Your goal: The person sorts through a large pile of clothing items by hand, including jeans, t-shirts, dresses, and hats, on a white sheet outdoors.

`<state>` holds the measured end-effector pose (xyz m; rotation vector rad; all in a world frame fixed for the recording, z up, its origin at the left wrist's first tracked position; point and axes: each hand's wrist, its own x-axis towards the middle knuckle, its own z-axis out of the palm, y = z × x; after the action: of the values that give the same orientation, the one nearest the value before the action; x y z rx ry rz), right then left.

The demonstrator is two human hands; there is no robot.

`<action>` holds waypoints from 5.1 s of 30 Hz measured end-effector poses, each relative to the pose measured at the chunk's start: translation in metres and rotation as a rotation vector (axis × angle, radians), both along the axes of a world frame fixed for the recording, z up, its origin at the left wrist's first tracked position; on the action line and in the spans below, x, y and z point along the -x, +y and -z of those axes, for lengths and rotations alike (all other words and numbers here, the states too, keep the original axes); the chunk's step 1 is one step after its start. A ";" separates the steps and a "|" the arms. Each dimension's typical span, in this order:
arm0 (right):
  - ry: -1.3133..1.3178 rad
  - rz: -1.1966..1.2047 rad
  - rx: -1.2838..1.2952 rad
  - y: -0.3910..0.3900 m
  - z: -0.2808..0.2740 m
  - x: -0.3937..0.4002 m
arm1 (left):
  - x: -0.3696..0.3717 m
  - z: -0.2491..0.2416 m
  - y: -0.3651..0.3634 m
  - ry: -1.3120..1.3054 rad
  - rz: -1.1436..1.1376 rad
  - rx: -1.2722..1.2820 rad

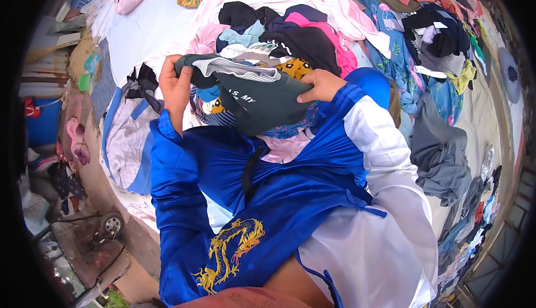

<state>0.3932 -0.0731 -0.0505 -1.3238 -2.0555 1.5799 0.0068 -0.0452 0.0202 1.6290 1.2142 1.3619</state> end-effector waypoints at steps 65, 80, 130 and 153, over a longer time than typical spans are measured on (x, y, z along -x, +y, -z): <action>-0.333 -0.469 -0.317 -0.089 0.102 0.058 | -0.082 0.159 -0.093 1.260 0.990 0.487; -0.477 -0.259 0.001 -0.056 0.116 0.055 | -0.090 0.178 -0.099 1.048 0.772 0.626; 0.869 0.737 0.910 -0.117 0.076 0.087 | -0.146 0.106 -0.162 0.791 0.409 -0.135; 0.624 0.972 -0.365 0.110 -0.075 -0.162 | -0.104 0.049 -0.036 0.276 0.122 -0.097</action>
<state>0.5556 0.0364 0.0246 -1.1802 -0.9847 0.9251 0.1106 -0.0808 -0.0286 1.9768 1.1957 1.1633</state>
